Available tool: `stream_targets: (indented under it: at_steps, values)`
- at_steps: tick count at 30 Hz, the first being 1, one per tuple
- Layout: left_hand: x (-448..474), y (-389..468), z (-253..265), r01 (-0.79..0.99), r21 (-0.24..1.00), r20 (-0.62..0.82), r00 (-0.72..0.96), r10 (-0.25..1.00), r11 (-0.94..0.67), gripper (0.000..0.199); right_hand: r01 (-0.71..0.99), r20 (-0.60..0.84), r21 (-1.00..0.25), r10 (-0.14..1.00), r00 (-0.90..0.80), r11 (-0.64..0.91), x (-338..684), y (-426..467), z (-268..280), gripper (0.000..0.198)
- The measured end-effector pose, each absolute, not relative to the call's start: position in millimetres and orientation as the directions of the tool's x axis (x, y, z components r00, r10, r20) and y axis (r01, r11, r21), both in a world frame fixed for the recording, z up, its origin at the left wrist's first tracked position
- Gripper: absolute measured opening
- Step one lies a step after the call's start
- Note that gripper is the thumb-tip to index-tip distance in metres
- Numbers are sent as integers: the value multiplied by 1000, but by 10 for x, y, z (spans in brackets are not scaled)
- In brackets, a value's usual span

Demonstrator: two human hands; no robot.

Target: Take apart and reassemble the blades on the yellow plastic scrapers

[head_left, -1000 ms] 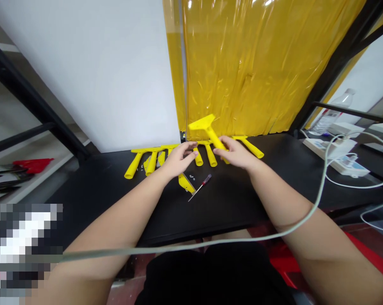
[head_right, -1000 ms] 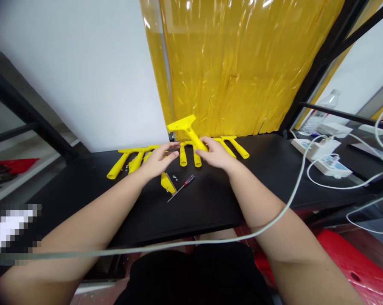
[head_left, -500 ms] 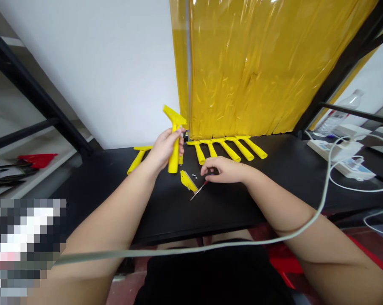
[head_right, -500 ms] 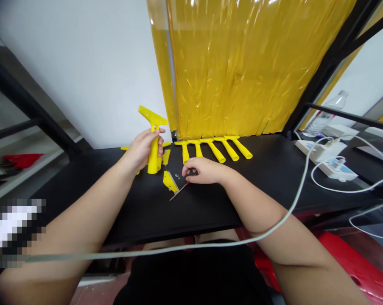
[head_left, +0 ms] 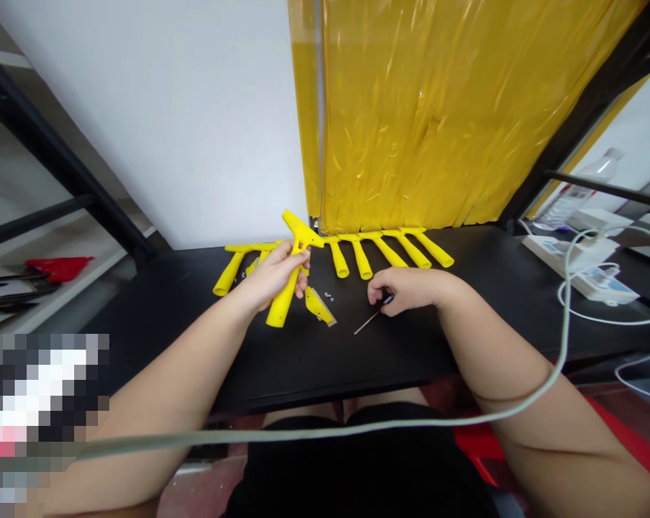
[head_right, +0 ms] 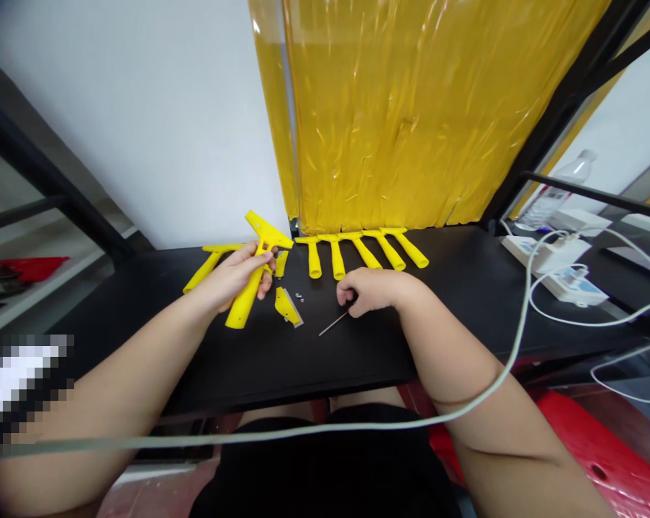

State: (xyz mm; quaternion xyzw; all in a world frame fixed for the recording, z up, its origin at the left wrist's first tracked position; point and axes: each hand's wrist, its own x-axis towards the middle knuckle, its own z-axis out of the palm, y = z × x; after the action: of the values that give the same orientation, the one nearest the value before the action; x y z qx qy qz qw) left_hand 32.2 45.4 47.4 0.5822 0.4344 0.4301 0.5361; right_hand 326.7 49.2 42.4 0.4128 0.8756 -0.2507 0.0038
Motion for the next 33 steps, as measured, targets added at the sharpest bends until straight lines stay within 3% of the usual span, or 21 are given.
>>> stream_targets:
  at_steps: [4,8,12,17,24,29,33]
  values:
    - [337,511,446,9,1000,4,216,976,-6,8,621,59,-447,714,-698,644,3070,465,369,24]
    - [330,580,350,12,1000,-23,212,977,21,10,519,244,-341,607,-756,784,2769,477,197,36]
    - [325,596,312,36,999,-40,218,975,33,13,475,265,-269,539,-800,838,2595,508,65,37]
    - [328,590,315,39,999,-38,232,972,30,14,455,249,-257,513,-821,853,2533,530,51,23]
    - [295,623,314,10,999,-34,232,972,33,13,529,181,-279,585,-791,802,2630,472,156,21]
    - [296,636,300,1,1000,-27,233,972,28,12,580,254,-335,664,-704,743,2532,323,177,5]
    - [296,648,288,6,1000,-23,228,973,22,13,612,289,-312,686,-667,727,2360,229,129,22]
